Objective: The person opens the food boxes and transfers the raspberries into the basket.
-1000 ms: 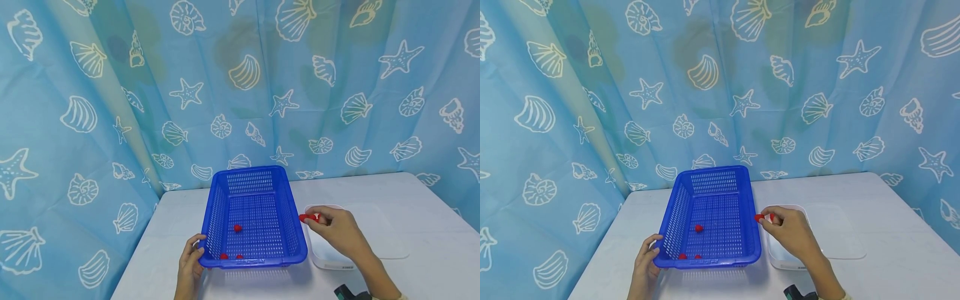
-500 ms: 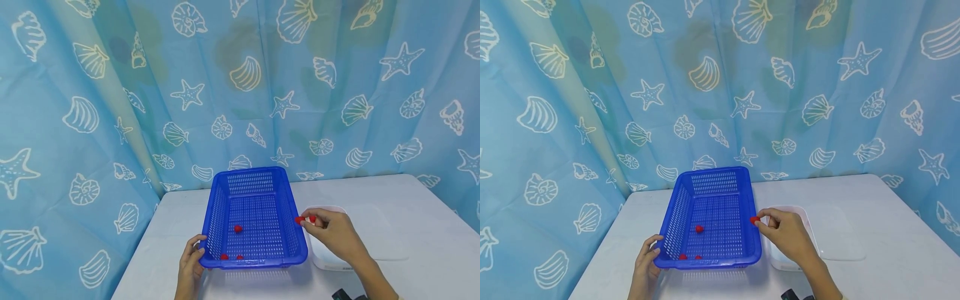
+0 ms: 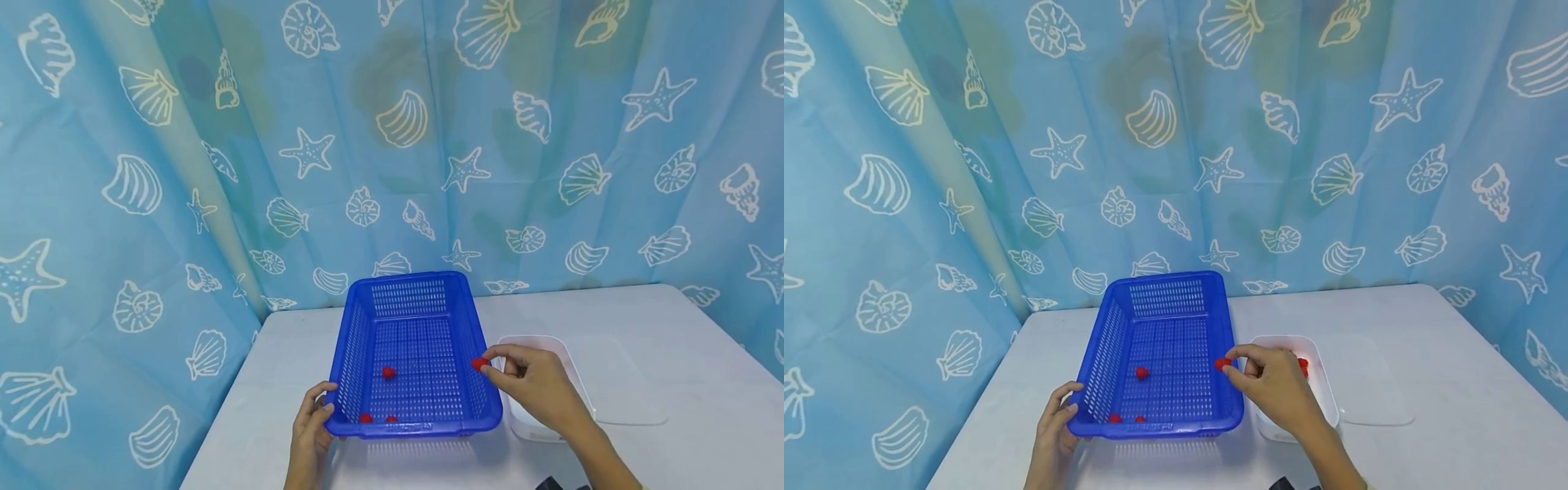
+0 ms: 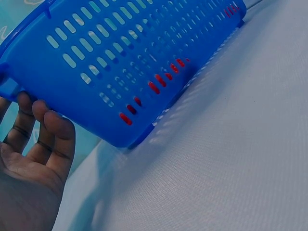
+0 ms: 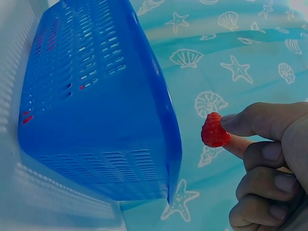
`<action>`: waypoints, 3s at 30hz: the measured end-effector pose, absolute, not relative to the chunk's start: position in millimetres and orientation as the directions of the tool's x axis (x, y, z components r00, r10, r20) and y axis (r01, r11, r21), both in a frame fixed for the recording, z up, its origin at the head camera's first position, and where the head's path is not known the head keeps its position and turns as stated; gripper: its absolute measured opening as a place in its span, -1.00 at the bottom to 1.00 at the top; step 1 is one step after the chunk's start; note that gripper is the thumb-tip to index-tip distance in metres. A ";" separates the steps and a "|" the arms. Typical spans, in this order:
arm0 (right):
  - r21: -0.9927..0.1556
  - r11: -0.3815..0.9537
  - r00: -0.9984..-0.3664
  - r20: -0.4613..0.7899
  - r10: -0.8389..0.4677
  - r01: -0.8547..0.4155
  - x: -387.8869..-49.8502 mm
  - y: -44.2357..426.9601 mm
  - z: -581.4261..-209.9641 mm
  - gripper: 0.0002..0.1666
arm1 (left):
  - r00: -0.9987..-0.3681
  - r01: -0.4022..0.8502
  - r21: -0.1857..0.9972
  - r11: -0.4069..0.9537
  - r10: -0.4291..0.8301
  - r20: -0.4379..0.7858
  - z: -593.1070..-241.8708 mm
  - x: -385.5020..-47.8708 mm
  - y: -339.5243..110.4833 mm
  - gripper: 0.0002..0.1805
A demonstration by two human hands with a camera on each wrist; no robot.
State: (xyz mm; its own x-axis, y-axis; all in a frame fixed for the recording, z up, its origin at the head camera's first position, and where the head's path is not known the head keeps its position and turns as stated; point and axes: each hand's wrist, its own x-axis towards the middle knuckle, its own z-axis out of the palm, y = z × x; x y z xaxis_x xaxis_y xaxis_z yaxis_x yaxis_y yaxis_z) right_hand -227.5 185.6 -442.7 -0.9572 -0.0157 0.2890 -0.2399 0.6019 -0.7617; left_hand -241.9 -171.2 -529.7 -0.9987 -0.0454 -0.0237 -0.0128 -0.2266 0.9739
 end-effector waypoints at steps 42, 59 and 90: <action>-0.611 0.792 -0.960 0.230 0.157 -0.016 -234.7 238.5 -443.7 -0.64 | -0.998 -0.020 0.976 -0.217 -0.050 -0.031 -529.1 -241.3 -171.4 -0.55; -0.547 0.826 -0.987 0.001 0.162 0.134 -254.1 258.2 -478.0 -0.65 | -1.000 -0.008 0.974 -0.224 -0.028 -0.015 -532.9 -241.5 -172.9 -0.57; -0.412 0.890 -0.981 -0.077 0.178 0.194 -261.2 244.5 -495.9 -0.63 | -0.999 -0.009 0.978 -0.210 -0.046 -0.020 -533.7 -241.9 -172.5 -0.57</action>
